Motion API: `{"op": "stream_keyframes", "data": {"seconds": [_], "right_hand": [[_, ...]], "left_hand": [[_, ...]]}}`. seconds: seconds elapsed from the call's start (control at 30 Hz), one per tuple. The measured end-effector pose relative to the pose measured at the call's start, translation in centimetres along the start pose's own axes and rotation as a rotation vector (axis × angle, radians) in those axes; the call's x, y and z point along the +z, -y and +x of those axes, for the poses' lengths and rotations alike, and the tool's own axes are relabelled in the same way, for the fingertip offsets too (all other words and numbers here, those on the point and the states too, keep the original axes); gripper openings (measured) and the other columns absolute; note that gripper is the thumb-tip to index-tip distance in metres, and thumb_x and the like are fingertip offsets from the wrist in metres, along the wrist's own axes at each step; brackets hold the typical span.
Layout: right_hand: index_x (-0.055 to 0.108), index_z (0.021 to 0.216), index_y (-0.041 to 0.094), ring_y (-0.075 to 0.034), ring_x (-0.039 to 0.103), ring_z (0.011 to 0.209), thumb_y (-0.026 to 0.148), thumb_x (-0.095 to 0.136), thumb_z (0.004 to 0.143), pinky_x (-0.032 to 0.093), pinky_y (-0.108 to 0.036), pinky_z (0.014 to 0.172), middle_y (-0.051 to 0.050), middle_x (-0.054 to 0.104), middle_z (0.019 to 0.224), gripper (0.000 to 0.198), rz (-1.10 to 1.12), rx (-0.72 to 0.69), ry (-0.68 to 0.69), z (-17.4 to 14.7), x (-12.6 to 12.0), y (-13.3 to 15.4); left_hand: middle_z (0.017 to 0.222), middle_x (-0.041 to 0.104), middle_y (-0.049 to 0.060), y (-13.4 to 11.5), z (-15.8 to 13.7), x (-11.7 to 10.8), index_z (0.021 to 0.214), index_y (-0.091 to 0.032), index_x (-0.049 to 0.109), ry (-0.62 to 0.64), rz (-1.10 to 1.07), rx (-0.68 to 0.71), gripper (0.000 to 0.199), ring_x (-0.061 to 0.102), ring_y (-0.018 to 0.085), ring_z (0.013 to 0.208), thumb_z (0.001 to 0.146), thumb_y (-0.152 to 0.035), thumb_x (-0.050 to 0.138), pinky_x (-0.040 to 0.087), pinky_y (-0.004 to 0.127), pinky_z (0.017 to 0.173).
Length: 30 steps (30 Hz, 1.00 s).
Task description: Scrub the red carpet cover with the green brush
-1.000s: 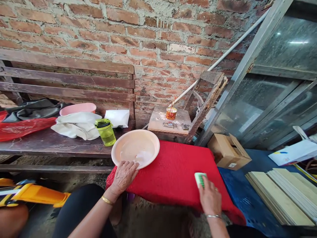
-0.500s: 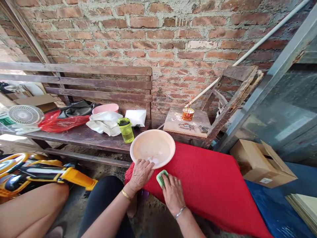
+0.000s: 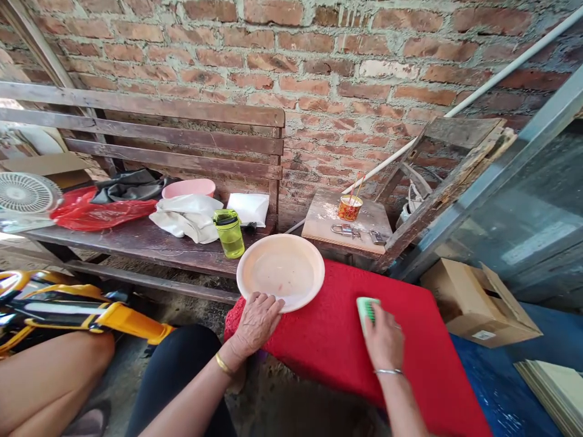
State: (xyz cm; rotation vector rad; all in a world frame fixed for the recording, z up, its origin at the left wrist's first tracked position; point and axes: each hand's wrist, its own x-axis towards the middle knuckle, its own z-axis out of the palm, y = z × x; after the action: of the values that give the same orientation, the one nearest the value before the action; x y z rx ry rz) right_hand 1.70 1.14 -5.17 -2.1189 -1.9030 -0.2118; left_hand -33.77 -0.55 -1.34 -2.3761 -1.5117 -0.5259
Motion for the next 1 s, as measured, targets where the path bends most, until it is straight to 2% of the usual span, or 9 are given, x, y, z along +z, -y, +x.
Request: {"op": "stream_keyframes", "data": {"seconds": [0.1, 0.2, 0.27, 0.4, 0.5, 0.57, 0.8, 0.9, 1.0], "right_hand": [[0.06, 0.133, 0.023, -0.025, 0.064, 0.099, 0.031, 0.043, 0.098, 0.048, -0.036, 0.084, -0.012, 0.069, 0.116, 0.039, 0.101, -0.267, 0.053, -0.3, 0.8, 8.5], [0.059, 0.135, 0.026, -0.026, 0.064, 0.101, 0.03, 0.047, 0.098, 0.047, -0.036, 0.084, -0.01, 0.068, 0.118, 0.039, 0.047, -0.274, 0.074, 0.6, 1.3, 10.1], [0.06, 0.134, 0.025, -0.026, 0.065, 0.095, 0.03, 0.047, 0.098, 0.047, -0.036, 0.08, -0.012, 0.069, 0.114, 0.038, -0.013, -0.181, 0.085, 1.7, 1.2, 6.1], [0.061, 0.133, 0.017, -0.029, 0.067, 0.082, 0.034, 0.042, 0.099, 0.048, -0.04, 0.068, -0.019, 0.069, 0.108, 0.042, -0.172, 0.217, 0.062, 3.6, 0.3, -6.8], [0.06, 0.135, 0.016, -0.031, 0.068, 0.078, 0.039, 0.043, 0.099, 0.048, -0.041, 0.064, -0.022, 0.069, 0.107, 0.046, -0.201, 0.415, 0.043, 4.7, -0.2, -10.8], [0.06, 0.135, 0.016, -0.029, 0.068, 0.083, 0.038, 0.045, 0.099, 0.049, -0.039, 0.068, -0.019, 0.069, 0.107, 0.045, -0.14, 0.323, 0.043, 5.5, 0.0, -8.3], [0.057, 0.137, 0.026, -0.025, 0.062, 0.105, 0.027, 0.048, 0.099, 0.045, -0.036, 0.088, -0.011, 0.066, 0.122, 0.039, 0.11, -0.235, 0.157, 8.2, 2.2, 11.0], [0.056, 0.139, 0.03, -0.024, 0.061, 0.109, 0.027, 0.051, 0.099, 0.044, -0.036, 0.091, -0.009, 0.065, 0.127, 0.041, 0.075, -0.239, 0.191, 9.8, 2.8, 11.4], [0.058, 0.137, 0.027, -0.025, 0.062, 0.106, 0.029, 0.05, 0.099, 0.045, -0.036, 0.089, -0.01, 0.065, 0.124, 0.039, 0.023, -0.115, 0.195, 11.7, 2.5, 5.9]], "left_hand": [[0.088, 0.063, 0.002, 0.1, 0.0, 0.1, 0.107, -0.023, 0.061, -0.006, 0.011, 0.007, 0.016, 0.054, 0.024, 0.083, 0.091, -0.018, 0.063, 0.037, 0.042, 0.083], [0.087, 0.063, 0.002, 0.1, 0.0, 0.1, 0.106, -0.023, 0.062, -0.016, 0.018, 0.014, 0.018, 0.054, 0.024, 0.083, 0.09, -0.017, 0.063, 0.037, 0.042, 0.082], [0.087, 0.063, 0.001, 0.1, 0.0, 0.1, 0.105, -0.023, 0.062, -0.016, 0.016, 0.014, 0.018, 0.054, 0.024, 0.082, 0.089, -0.016, 0.064, 0.038, 0.042, 0.082], [0.087, 0.063, 0.001, 0.0, -0.1, 0.2, 0.105, -0.023, 0.062, -0.029, 0.019, 0.012, 0.019, 0.054, 0.024, 0.082, 0.088, -0.014, 0.063, 0.038, 0.042, 0.082], [0.085, 0.062, 0.001, -0.1, -0.2, 0.2, 0.107, -0.022, 0.061, -0.045, 0.016, 0.01, 0.022, 0.054, 0.023, 0.081, 0.088, -0.012, 0.061, 0.039, 0.043, 0.083], [0.085, 0.062, 0.001, -0.1, -0.3, 0.2, 0.108, -0.022, 0.061, -0.052, 0.008, 0.01, 0.023, 0.054, 0.023, 0.081, 0.087, -0.011, 0.059, 0.04, 0.042, 0.083], [0.09, 0.066, 0.003, 0.3, -0.5, 0.3, 0.11, -0.022, 0.06, -0.132, -0.045, 0.031, 0.025, 0.057, 0.022, 0.082, 0.088, -0.011, 0.057, 0.042, 0.041, 0.083], [0.095, 0.068, 0.004, 0.4, -0.6, 0.3, 0.11, -0.023, 0.061, -0.174, -0.039, 0.036, 0.026, 0.059, 0.023, 0.086, 0.087, -0.011, 0.057, 0.042, 0.042, 0.086], [0.096, 0.068, 0.004, 0.3, -0.6, 0.2, 0.11, -0.023, 0.061, -0.177, -0.031, 0.029, 0.027, 0.06, 0.023, 0.086, 0.087, -0.01, 0.055, 0.042, 0.042, 0.086]]}}
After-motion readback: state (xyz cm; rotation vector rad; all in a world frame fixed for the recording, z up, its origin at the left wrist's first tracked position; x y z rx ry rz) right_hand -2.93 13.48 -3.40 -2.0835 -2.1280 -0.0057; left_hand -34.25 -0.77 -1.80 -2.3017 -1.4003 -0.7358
